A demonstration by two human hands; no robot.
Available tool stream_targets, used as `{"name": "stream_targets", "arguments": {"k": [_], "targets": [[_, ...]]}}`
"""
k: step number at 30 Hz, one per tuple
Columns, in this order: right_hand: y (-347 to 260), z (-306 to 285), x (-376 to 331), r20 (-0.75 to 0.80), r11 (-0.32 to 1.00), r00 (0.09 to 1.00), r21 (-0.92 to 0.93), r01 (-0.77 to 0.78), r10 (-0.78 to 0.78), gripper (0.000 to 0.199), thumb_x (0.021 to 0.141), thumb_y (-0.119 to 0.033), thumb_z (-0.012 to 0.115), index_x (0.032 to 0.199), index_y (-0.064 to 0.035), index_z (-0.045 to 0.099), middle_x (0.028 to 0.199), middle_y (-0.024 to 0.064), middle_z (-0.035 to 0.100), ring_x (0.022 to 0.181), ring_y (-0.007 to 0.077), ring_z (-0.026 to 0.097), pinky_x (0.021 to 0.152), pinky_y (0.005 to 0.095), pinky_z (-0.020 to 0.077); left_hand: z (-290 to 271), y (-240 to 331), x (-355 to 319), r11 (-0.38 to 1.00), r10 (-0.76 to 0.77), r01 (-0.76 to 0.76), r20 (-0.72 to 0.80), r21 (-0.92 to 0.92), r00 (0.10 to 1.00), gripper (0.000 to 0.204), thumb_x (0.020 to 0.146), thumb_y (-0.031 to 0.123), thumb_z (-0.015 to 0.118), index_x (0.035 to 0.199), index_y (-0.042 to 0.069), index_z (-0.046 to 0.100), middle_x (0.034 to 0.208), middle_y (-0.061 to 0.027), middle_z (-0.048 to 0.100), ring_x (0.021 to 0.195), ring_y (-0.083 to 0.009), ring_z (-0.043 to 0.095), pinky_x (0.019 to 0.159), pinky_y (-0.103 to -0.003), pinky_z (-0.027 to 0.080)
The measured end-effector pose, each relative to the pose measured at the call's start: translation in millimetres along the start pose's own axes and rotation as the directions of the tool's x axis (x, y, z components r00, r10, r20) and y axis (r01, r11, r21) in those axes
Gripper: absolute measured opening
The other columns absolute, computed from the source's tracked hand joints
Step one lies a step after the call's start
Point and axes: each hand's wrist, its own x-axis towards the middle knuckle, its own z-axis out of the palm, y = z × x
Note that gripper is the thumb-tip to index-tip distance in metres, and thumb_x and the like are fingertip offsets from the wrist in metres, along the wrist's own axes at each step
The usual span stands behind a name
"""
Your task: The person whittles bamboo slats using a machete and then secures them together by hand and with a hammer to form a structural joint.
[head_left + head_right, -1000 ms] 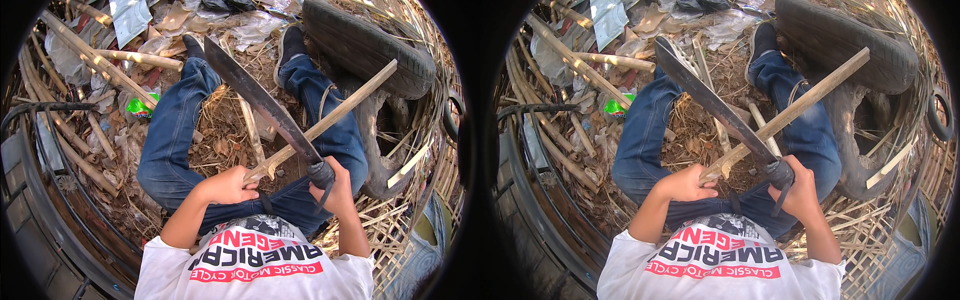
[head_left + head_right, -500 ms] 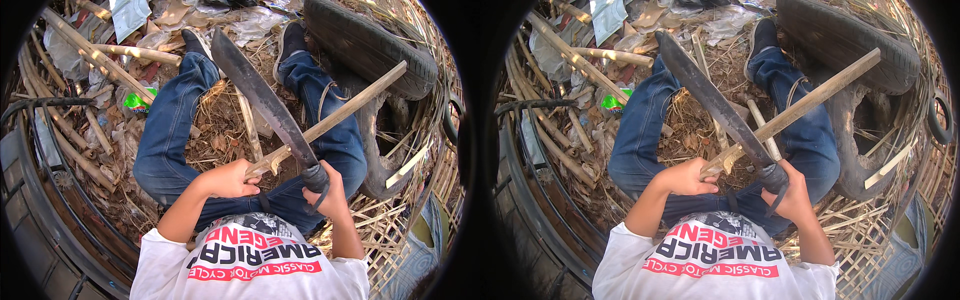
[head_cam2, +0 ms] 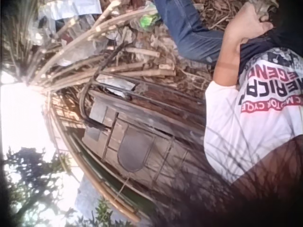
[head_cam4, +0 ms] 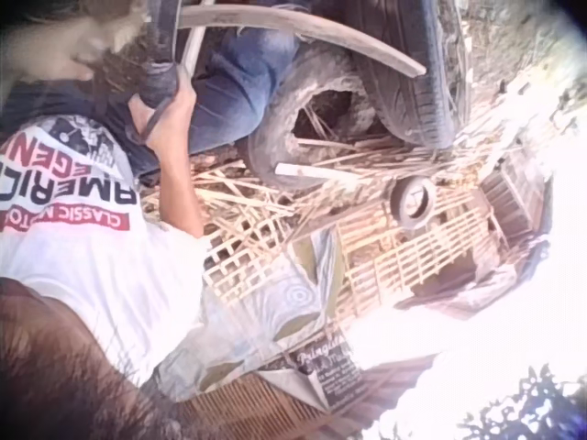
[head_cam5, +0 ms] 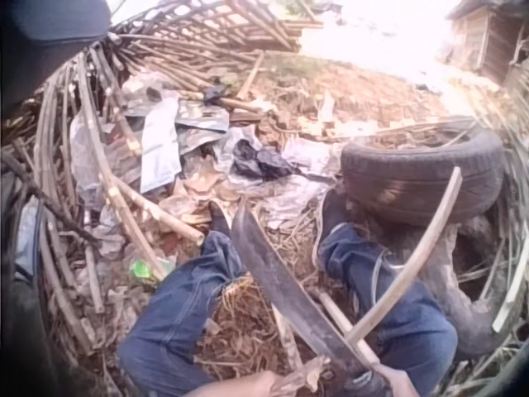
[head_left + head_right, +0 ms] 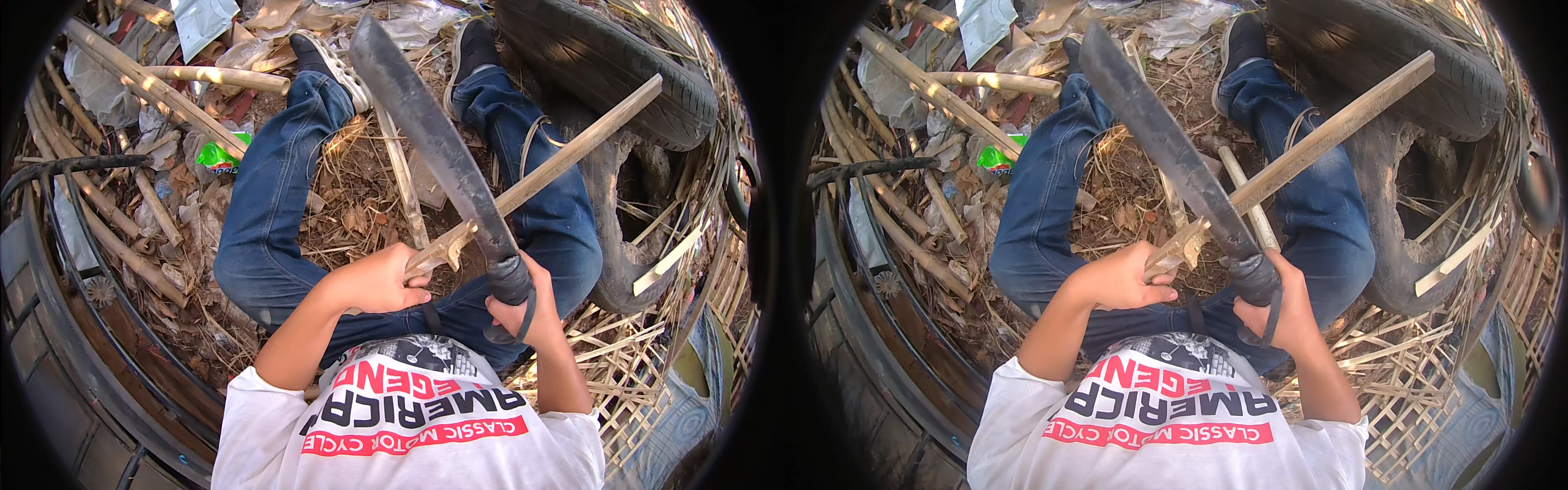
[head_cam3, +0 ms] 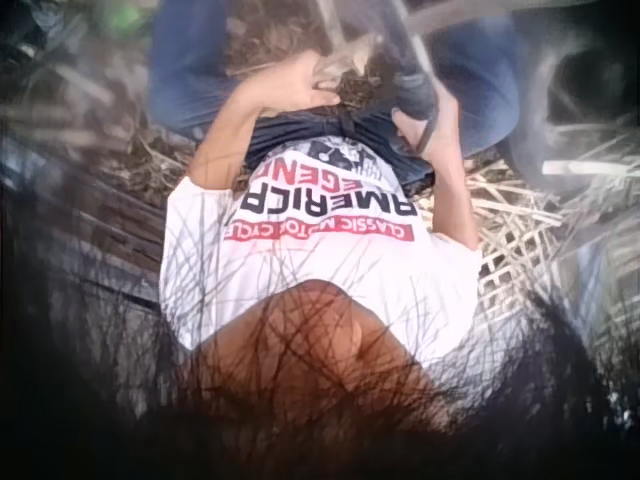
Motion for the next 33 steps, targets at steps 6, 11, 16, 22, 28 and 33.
{"name": "stream_targets", "arguments": {"k": [6, 11, 16, 22, 28, 33], "targets": [[-8.9, -2.6, 6.7, 0.065, 0.993, 0.991, 0.006, -0.115, 0.114, 0.053, 0.069, 0.007, 0.063, 0.121, 0.003, 0.054, 0.075, 0.0034, 0.058, 0.055, 0.0086, 0.056, 0.047, 0.0248, 0.0475, -5.7, -24.9, -4.0, 0.996, 0.082, -0.082, 0.008, -0.022, 0.997, 0.037, 0.078, 0.01, 0.071, 0.065, 0.009, 0.036, 0.057, 0.0018, 0.035, 0.056, -0.0106, 0.033, 0.053, -0.031, 0.033], [-11.0, 4.5, 2.8, 0.072, 0.989, 0.987, -0.031, 0.144, -0.141, 0.034, 0.066, 0.002, 0.067, 0.099, 0.0034, 0.057, 0.072, 0.0024, 0.059, 0.065, 0.0082, 0.055, 0.062, 0.0242, 0.0461, -5.7, -31.0, -3.6, 0.99, 0.139, -0.14, 0.035, 0.03, 0.99, 0.038, 0.077, 0.009, 0.071, 0.065, 0.009, 0.035, 0.058, 0.0011, 0.034, 0.057, -0.0112, 0.033, 0.053, -0.031, 0.033], [12.1, 24.8, -3.6, 0.067, 1.0, 0.998, 0.007, -0.017, 0.017, 0.035, 0.068, 0.002, 0.065, 0.103, 0.0037, 0.058, 0.072, 0.0025, 0.06, 0.061, 0.0062, 0.054, 0.056, 0.0228, 0.0452, 5.1, -24.8, 5.2, 0.99, 0.142, -0.142, 0.04, -0.01, 0.989, 0.038, 0.077, 0.008, 0.071, 0.065, 0.009, 0.034, 0.057, -0.0003, 0.035, 0.056, -0.0118, 0.034, 0.053, -0.031, 0.033], [-3.4, 9.6, 3.7, 0.056, 0.97, 0.971, 0.06, -0.234, 0.23, 0.052, 0.068, 0.005, 0.067, 0.118, 0.0055, 0.053, 0.08, 0.0058, 0.061, 0.058, 0.0096, 0.057, 0.05, 0.0266, 0.0486, -1.3, -25.7, -2.4, 1.0, 0.028, -0.028, 0.001, -0.006, 1.0, 0.038, 0.076, 0.01, 0.072, 0.065, 0.007, 0.036, 0.056, -0.0013, 0.034, 0.054, -0.014, 0.033, 0.053, -0.033, 0.033], [-9.1, -5.4, 3.4, 0.192, 0.971, 0.963, 0.107, -0.215, 0.192, 0.048, 0.067, 0.005, 0.067, 0.114, 0.0052, 0.055, 0.076, 0.0053, 0.06, 0.058, 0.0103, 0.059, 0.048, 0.0261, 0.0491, -9.4, -30.9, -5.4, 0.994, 0.092, -0.091, -0.004, 0.061, 0.996, 0.037, 0.076, 0.009, 0.071, 0.064, 0.007, 0.035, 0.057, -0.0022, 0.037, 0.055, -0.0146, 0.036, 0.054, -0.032, 0.035], [4.5, 15.7, -7.4, 0.181, 0.999, 0.983, -0.022, 0.039, -0.034, 0.042, 0.065, 0.004, 0.065, 0.106, 0.0038, 0.057, 0.074, 0.0025, 0.059, 0.067, 0.0066, 0.053, 0.063, 0.0227, 0.0463, -0.9, -20.7, 2.7, 0.99, 0.121, -0.118, -0.031, 0.081, 0.992, 0.031, 0.076, 0.01, 0.071, 0.067, 0.005, 0.041, 0.057, -0.0045, 0.043, 0.055, -0.0167, 0.04, 0.055, -0.033, 0.038]]}}
